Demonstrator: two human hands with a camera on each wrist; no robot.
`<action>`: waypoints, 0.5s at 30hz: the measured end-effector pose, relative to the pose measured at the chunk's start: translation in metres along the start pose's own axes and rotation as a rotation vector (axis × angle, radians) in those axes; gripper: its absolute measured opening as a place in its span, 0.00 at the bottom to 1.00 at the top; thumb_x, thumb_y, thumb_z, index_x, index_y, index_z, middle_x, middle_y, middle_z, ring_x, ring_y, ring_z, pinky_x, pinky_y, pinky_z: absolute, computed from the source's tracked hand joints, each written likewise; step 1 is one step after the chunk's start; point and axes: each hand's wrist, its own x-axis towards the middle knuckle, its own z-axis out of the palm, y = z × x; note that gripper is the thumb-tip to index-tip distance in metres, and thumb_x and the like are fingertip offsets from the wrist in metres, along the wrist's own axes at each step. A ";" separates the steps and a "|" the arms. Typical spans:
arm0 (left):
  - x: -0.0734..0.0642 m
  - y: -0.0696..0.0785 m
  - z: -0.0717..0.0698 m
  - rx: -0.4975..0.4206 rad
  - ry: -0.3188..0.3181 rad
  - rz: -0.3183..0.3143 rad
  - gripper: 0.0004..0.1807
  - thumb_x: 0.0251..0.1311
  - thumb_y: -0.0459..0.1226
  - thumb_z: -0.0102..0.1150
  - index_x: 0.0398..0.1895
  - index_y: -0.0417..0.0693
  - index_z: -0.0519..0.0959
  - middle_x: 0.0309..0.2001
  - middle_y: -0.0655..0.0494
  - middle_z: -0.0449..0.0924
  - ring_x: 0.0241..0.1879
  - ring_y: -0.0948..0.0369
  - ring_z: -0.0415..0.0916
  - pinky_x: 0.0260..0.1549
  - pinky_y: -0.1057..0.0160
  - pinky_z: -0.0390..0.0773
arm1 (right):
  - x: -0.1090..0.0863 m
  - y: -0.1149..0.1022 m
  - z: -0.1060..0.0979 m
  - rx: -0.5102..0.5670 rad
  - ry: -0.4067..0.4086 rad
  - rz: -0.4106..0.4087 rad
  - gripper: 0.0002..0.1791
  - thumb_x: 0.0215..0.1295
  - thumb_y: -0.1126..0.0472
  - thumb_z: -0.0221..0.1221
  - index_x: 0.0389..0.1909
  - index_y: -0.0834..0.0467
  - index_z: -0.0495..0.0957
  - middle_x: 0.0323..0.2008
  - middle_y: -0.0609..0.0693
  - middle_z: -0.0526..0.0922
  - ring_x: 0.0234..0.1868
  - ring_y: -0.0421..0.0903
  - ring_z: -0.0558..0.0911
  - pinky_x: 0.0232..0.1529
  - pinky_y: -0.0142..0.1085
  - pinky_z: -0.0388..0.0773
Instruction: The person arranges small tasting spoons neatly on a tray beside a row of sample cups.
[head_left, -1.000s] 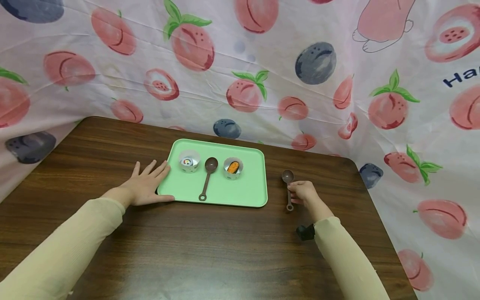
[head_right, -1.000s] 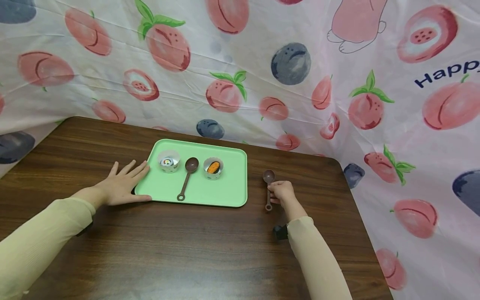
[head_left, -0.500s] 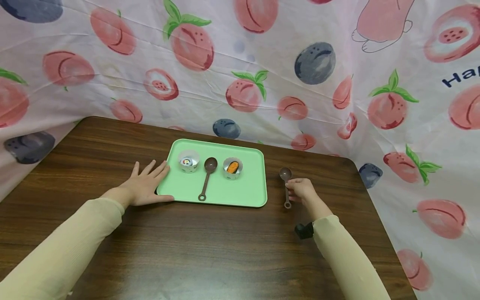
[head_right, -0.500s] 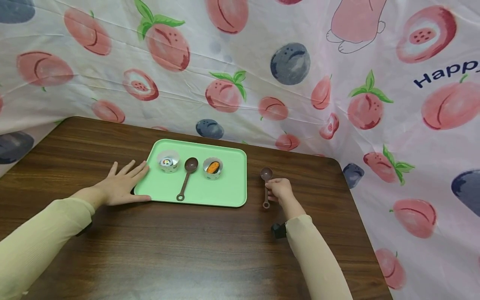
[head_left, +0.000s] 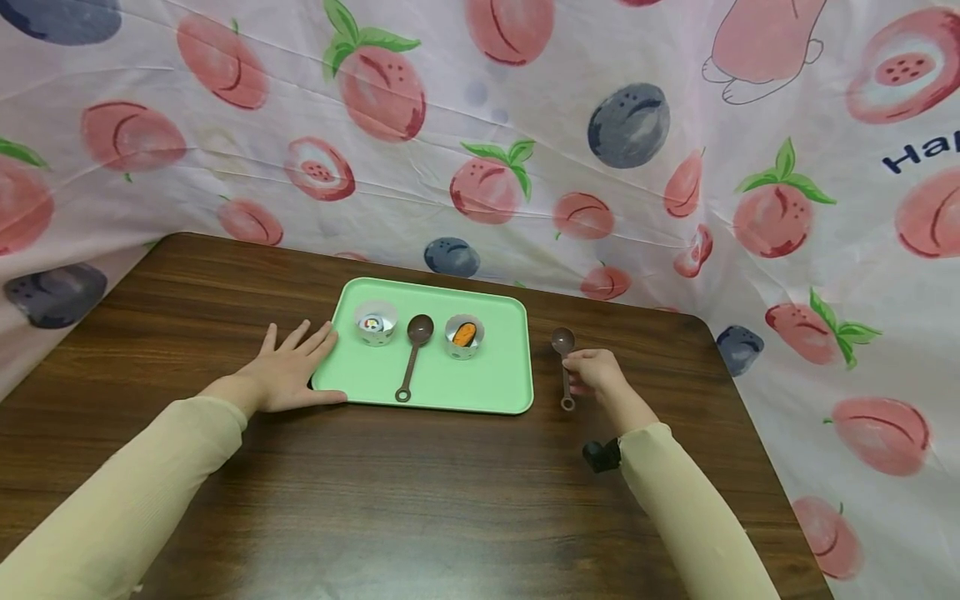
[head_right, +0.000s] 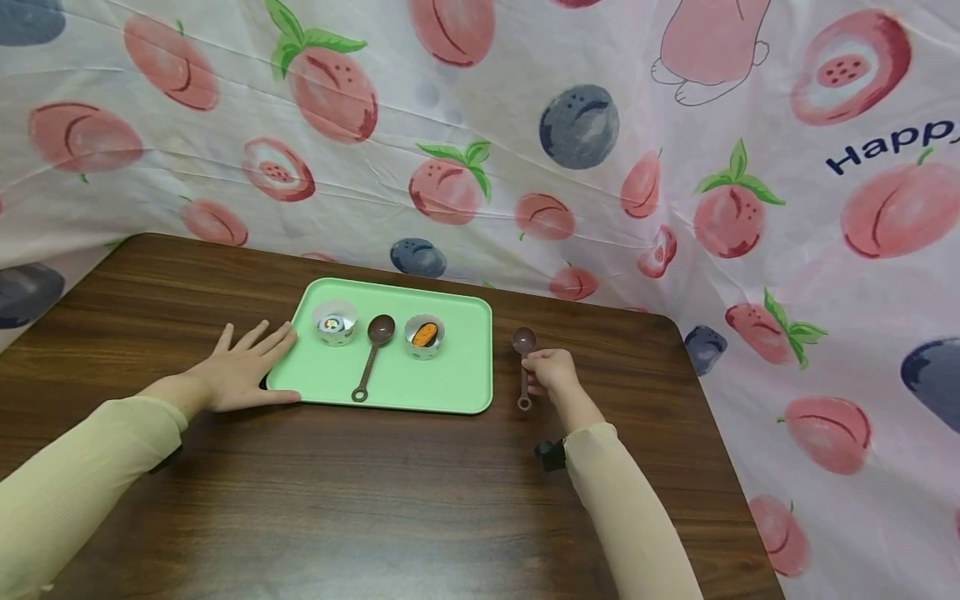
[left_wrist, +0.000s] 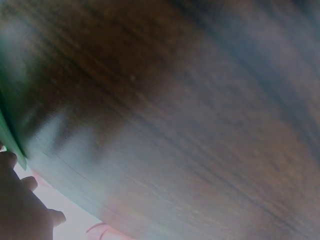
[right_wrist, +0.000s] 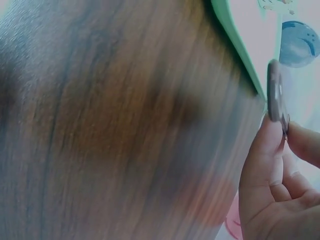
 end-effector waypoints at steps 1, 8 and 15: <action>0.000 0.000 0.000 0.000 -0.001 0.000 0.57 0.52 0.69 0.48 0.73 0.38 0.47 0.74 0.39 0.42 0.71 0.36 0.37 0.60 0.28 0.28 | 0.000 -0.001 0.001 -0.001 0.001 0.000 0.18 0.66 0.65 0.54 0.54 0.69 0.73 0.31 0.47 0.71 0.25 0.37 0.72 0.27 0.28 0.80; 0.001 -0.001 0.001 0.005 -0.001 0.003 0.57 0.52 0.70 0.47 0.73 0.38 0.47 0.74 0.39 0.42 0.71 0.36 0.37 0.60 0.28 0.28 | 0.000 -0.005 0.006 -0.014 0.008 -0.012 0.17 0.65 0.65 0.54 0.52 0.68 0.74 0.29 0.46 0.72 0.24 0.37 0.73 0.32 0.32 0.82; 0.001 -0.001 0.002 0.003 0.001 0.002 0.57 0.52 0.70 0.47 0.73 0.38 0.47 0.74 0.40 0.42 0.71 0.36 0.37 0.60 0.28 0.28 | -0.002 -0.011 0.011 -0.008 0.006 -0.022 0.16 0.65 0.66 0.55 0.51 0.69 0.75 0.27 0.46 0.72 0.22 0.37 0.72 0.29 0.31 0.81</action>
